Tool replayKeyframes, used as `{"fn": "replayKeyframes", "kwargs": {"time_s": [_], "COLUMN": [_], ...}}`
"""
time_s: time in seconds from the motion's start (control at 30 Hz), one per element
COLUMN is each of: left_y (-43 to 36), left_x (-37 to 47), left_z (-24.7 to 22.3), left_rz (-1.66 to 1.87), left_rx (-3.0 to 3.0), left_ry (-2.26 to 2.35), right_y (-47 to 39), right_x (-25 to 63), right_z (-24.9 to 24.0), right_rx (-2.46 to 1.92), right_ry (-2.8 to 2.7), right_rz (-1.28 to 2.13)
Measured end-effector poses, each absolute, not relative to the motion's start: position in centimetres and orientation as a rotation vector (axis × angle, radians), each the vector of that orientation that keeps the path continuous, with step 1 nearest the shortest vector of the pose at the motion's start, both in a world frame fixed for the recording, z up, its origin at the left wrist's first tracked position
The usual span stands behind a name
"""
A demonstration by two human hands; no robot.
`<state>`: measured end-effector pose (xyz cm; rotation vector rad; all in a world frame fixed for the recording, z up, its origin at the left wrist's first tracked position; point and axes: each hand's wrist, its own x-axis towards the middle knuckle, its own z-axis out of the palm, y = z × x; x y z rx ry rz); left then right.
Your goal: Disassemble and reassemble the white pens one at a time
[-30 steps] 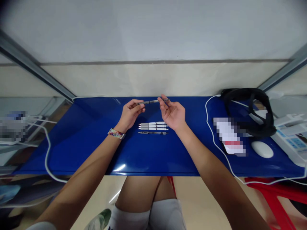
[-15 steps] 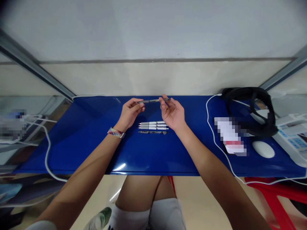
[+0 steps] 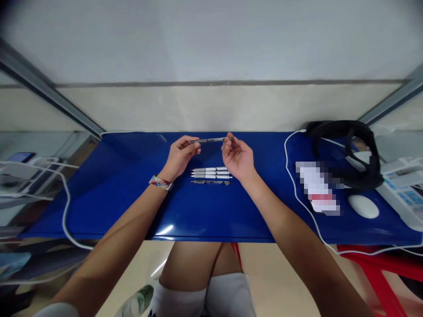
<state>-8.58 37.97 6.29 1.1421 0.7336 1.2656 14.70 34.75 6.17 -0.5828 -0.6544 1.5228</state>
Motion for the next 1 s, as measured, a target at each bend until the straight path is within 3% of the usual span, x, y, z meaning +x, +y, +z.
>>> {"fn": "replayKeyframes", "kwargs": {"time_s": [0.33,1.0], "left_y": [38.4,37.8], "left_x": [-9.3,-10.5], "left_z": [6.6,7.0], "left_rz": [1.313,1.04], "left_rx": [1.17,1.906], "left_ry": [0.762,0.96], "right_y": [33.9,33.6], "right_x": [14.2,16.9], "right_z": [8.1,7.4], "right_rx": [-0.723,-1.127], "right_ry": [-0.815,-1.59], "right_rz": [1.5,0.935]}}
